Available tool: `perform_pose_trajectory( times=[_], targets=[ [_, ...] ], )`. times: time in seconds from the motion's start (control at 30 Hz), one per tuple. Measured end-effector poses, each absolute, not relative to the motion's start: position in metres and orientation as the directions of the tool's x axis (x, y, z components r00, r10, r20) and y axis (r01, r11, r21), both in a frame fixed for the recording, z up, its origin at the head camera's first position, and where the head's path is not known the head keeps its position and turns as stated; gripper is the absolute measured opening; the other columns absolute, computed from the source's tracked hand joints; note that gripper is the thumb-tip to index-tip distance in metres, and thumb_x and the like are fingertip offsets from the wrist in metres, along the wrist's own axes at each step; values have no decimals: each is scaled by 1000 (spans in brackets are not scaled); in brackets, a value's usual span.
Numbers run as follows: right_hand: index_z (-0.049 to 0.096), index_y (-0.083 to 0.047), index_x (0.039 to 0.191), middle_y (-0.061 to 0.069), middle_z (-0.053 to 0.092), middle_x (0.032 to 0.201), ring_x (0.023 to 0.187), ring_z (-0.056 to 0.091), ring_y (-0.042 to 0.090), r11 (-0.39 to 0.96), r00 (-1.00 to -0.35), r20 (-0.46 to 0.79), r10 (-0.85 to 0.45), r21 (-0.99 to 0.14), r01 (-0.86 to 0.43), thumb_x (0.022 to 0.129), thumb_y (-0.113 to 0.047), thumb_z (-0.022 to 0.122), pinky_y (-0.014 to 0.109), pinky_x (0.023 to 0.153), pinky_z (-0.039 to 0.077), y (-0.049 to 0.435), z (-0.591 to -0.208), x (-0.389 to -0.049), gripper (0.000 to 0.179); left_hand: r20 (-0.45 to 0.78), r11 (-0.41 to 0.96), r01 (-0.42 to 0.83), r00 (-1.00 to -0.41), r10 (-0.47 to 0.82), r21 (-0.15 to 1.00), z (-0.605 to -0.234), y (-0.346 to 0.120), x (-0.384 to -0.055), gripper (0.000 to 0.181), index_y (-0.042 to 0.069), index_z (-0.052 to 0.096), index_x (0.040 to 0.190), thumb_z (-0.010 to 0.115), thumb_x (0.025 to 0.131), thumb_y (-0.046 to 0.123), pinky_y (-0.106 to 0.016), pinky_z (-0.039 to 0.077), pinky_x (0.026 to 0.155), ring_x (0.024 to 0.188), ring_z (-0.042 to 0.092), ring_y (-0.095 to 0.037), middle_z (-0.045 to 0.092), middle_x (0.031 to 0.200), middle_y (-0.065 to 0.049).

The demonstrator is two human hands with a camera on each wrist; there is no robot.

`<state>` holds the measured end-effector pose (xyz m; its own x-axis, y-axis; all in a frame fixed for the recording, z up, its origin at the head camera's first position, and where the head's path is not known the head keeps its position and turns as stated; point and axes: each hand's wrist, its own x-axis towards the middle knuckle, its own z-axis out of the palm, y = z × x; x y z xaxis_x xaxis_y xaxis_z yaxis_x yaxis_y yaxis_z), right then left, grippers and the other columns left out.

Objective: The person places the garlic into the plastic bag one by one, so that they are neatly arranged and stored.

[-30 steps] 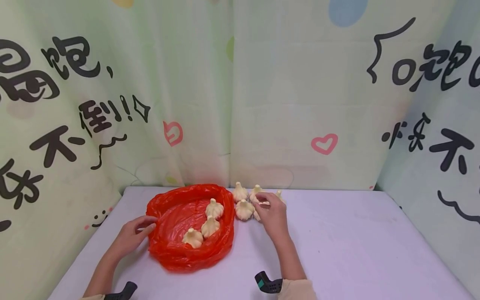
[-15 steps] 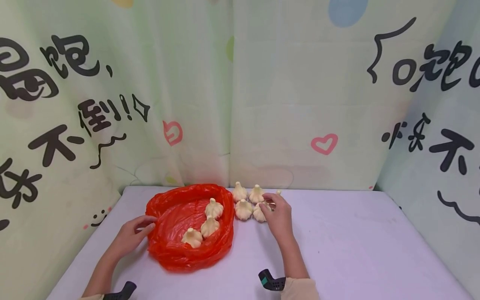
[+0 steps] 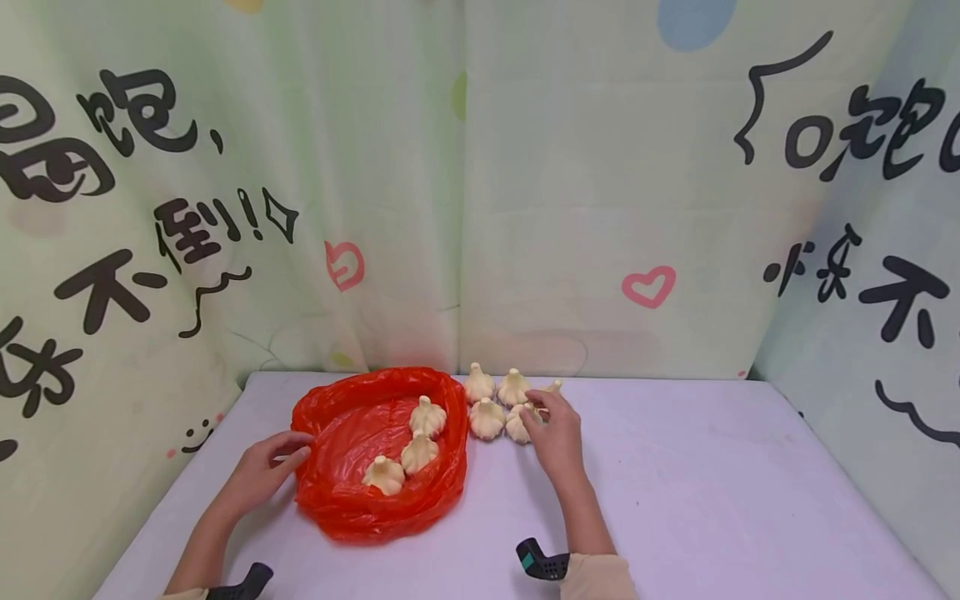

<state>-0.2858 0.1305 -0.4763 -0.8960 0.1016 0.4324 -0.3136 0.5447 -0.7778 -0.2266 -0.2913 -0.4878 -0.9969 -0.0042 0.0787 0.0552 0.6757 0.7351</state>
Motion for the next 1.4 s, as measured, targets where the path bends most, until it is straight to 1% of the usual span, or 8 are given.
perform_pose_trajectory(
  times=[0.23, 0.4, 0.67, 0.83, 1.07, 1.2, 1.4],
  targets=[
    [69, 2, 105, 17, 70, 104, 95, 67, 29, 565, -900, 425, 100, -768, -300, 84, -1, 72, 41, 84, 58, 130, -479, -286, 22, 89, 675, 70, -996, 5, 735, -488, -291, -226, 28, 11, 62, 121, 61, 94, 19, -39, 57, 90, 109, 62, -26, 66, 117, -9],
    [70, 0, 101, 15, 70, 101, 91, 67, 27, 577, -898, 427, 104, -761, -295, 84, -2, 72, 40, 82, 58, 129, -482, -286, 18, 85, 668, 66, -996, 5, 741, -487, -290, -225, 28, 12, 62, 121, 62, 94, 18, -38, 57, 90, 109, 62, -26, 66, 117, -9],
    [69, -1, 102, 15, 70, 102, 92, 67, 27, 583, -907, 408, 107, -765, -275, 84, 0, 71, 40, 83, 58, 130, -484, -285, 18, 63, 662, 39, -998, -12, 749, -486, -288, -225, 28, 12, 62, 122, 61, 94, 18, -40, 57, 91, 110, 62, -26, 66, 118, -9],
    [69, 0, 102, 15, 70, 101, 91, 68, 27, 577, -900, 423, 102, -762, -293, 84, 3, 70, 39, 82, 58, 130, -482, -285, 18, 71, 664, 45, -997, -12, 746, -484, -288, -225, 28, 12, 62, 122, 61, 94, 17, -40, 57, 91, 110, 61, -26, 66, 118, -9],
    [69, -1, 102, 14, 70, 102, 91, 68, 27, 591, -895, 433, 105, -751, -294, 84, 3, 70, 40, 82, 58, 131, -479, -284, 19, 72, 667, 44, -997, -15, 744, -484, -288, -225, 28, 12, 62, 122, 61, 94, 17, -40, 57, 91, 110, 61, -26, 66, 118, -9],
    [69, -1, 101, 15, 70, 100, 89, 69, 28, 588, -883, 458, 106, -745, -316, 83, 5, 70, 40, 80, 59, 131, -477, -283, 18, 71, 668, 41, -997, -18, 743, -484, -288, -226, 28, 13, 63, 122, 61, 94, 18, -39, 57, 90, 110, 61, -25, 66, 118, -9],
    [69, -2, 101, 13, 70, 100, 88, 68, 25, 589, -882, 460, 108, -744, -316, 83, 3, 70, 39, 80, 59, 130, -472, -281, 18, 68, 664, 39, -998, -17, 747, -484, -288, -226, 28, 12, 63, 122, 61, 94, 18, -40, 57, 91, 110, 61, -26, 66, 118, -9]
  ],
)
